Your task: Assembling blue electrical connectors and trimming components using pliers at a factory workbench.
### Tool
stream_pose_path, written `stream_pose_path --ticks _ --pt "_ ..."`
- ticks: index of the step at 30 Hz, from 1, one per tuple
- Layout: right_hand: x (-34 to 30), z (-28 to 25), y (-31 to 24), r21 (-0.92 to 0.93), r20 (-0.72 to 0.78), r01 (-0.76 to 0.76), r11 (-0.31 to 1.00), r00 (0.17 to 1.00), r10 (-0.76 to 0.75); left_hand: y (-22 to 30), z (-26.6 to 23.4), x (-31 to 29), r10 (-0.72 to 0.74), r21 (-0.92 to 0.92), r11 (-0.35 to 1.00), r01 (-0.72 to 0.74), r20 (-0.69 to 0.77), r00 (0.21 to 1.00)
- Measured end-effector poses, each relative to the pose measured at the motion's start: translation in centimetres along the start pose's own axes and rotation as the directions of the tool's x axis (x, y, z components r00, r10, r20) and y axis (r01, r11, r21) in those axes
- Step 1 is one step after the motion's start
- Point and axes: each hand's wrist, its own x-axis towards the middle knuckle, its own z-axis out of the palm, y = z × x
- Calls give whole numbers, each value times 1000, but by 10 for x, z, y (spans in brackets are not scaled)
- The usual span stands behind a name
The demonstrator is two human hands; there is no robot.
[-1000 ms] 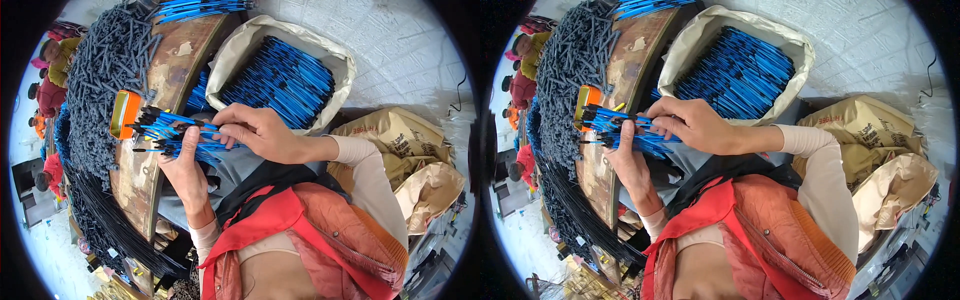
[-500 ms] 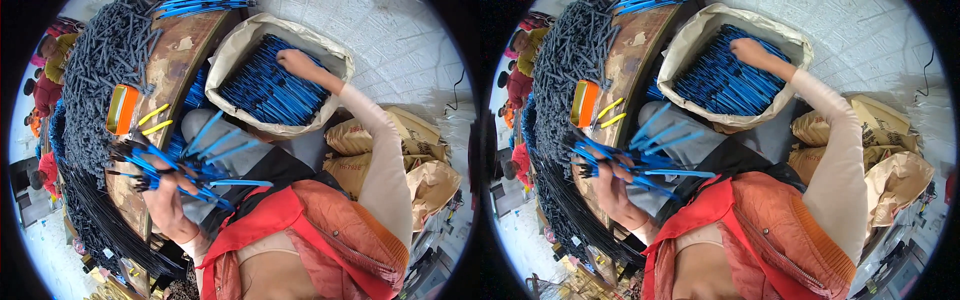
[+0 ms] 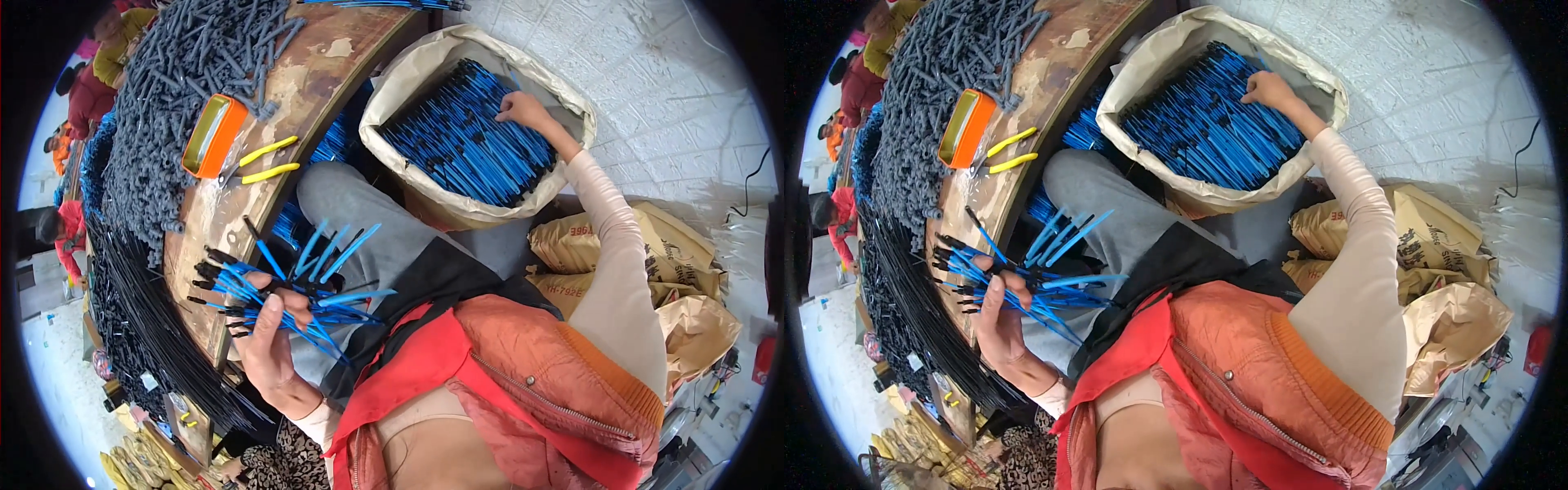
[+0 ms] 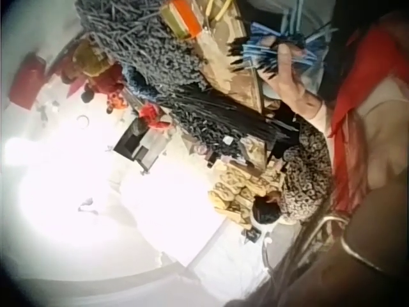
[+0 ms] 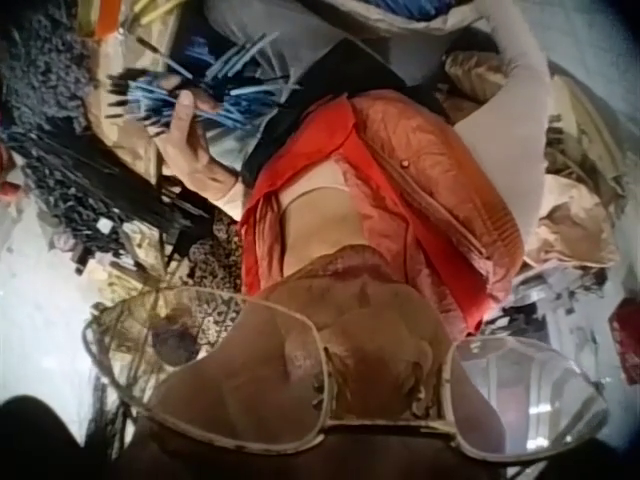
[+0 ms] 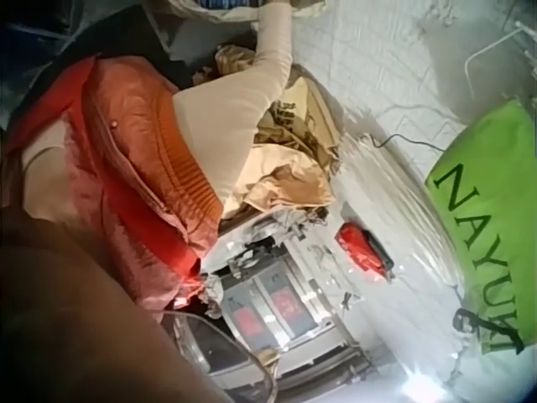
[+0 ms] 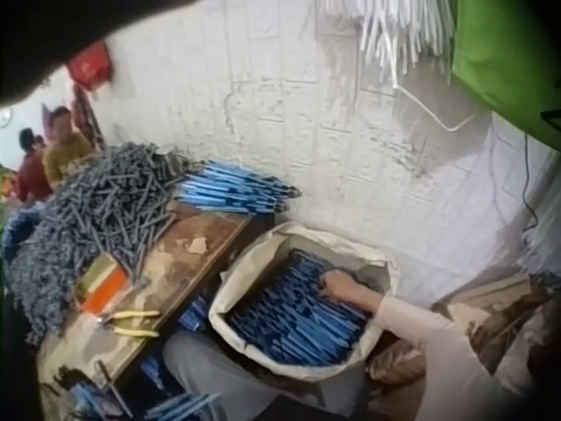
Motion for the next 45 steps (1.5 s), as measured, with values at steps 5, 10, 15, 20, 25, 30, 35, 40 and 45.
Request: stream_pose_path --ticks 5,10,15,20,25,30,35,40,45 --pt "-17 -20 -9 372 195 -265 890 959 204 -6 -18 -14 46 -58 997 -45 7 999" --pt "-57 -59 -45 -73 -372 291 954 880 -297 -6 -25 -24 113 -141 984 -105 51 992" --pt "-139 -134 -171 -119 -545 394 911 742 -392 -17 -47 -45 295 -238 929 -284 12 955" --pt "-189 -135 -263 368 -375 615 697 784 -494 -30 -73 -48 285 -247 921 -303 -106 953" --pt "-216 -58 -336 667 -9 528 525 711 -704 -19 -66 -62 320 -190 925 -328 -76 945" --pt "-215 27 -394 722 133 575 384 429 -894 -31 -53 -70 330 -121 926 -357 -200 923" --pt "-200 72 -421 737 257 524 427 366 -894 -43 -71 -51 276 -212 896 -391 -424 862" --pt "-165 70 -437 563 249 730 387 297 -922 -48 -80 -41 102 -304 934 -189 -281 954" --pt "-33 43 -460 -96 -63 971 220 215 -975 -64 -106 23 130 -321 921 -220 -279 952"
